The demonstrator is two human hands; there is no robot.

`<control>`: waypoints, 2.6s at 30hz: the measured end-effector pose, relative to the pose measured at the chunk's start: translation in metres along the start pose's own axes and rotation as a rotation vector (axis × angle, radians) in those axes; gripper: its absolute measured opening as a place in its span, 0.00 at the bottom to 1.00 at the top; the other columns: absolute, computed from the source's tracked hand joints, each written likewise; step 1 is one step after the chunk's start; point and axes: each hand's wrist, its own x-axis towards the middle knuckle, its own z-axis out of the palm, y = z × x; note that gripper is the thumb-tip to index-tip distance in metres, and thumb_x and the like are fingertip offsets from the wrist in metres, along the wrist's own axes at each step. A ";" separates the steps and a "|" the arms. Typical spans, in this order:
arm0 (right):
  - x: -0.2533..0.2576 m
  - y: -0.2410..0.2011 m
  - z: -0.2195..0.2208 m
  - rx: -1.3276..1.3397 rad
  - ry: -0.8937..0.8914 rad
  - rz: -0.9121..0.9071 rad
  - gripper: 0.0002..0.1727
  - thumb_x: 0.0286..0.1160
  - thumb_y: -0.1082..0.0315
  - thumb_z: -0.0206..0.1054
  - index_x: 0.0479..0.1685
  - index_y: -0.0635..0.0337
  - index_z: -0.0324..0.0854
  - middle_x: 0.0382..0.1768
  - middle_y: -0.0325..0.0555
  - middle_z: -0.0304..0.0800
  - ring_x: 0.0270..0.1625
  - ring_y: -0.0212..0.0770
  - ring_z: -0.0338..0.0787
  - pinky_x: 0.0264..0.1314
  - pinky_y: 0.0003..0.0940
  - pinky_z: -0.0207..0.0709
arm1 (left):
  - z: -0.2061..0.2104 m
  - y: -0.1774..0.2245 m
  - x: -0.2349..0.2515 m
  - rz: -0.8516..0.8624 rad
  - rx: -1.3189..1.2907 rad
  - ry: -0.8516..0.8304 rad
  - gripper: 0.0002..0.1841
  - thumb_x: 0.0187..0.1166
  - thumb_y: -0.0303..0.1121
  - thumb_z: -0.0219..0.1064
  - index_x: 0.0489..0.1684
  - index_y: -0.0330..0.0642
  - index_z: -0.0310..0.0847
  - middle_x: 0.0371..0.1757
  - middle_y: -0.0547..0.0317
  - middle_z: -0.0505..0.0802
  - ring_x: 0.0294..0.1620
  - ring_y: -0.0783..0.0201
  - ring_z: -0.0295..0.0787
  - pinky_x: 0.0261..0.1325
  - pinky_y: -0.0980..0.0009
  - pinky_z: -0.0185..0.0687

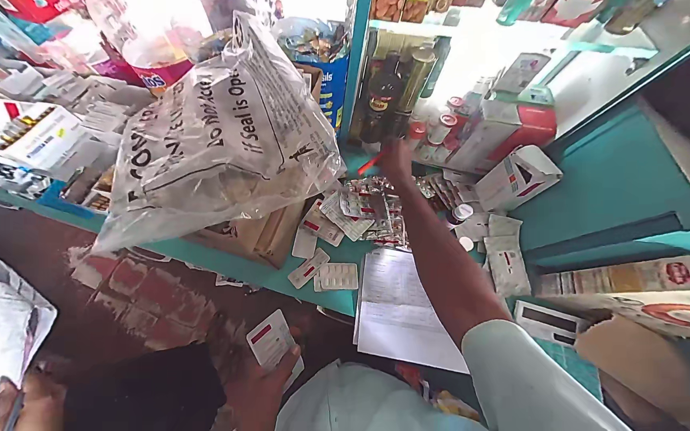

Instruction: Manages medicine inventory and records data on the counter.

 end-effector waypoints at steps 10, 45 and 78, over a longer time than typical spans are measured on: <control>-0.094 -0.002 -0.061 0.423 0.127 -0.146 0.15 0.75 0.58 0.74 0.36 0.62 0.81 0.34 0.43 0.88 0.35 0.36 0.89 0.42 0.37 0.85 | 0.012 -0.001 0.005 -0.004 0.061 -0.089 0.20 0.73 0.27 0.70 0.63 0.35 0.77 0.48 0.63 0.96 0.47 0.70 0.94 0.51 0.71 0.93; -0.272 0.011 0.040 0.013 -0.239 -0.597 0.11 0.60 0.63 0.81 0.32 0.59 0.87 0.65 0.50 0.90 0.69 0.56 0.86 0.69 0.65 0.71 | -0.014 -0.032 0.022 0.276 0.162 -0.407 0.17 0.80 0.25 0.65 0.64 0.26 0.78 0.43 0.58 0.94 0.43 0.67 0.92 0.51 0.67 0.91; -0.172 -0.035 0.029 -0.113 0.156 -0.313 0.13 0.78 0.67 0.63 0.50 0.63 0.90 0.49 0.63 0.93 0.56 0.67 0.91 0.58 0.68 0.78 | -0.097 0.010 0.020 0.782 -0.040 0.611 0.28 0.82 0.24 0.61 0.81 0.27 0.60 0.72 0.50 0.85 0.69 0.60 0.86 0.74 0.60 0.82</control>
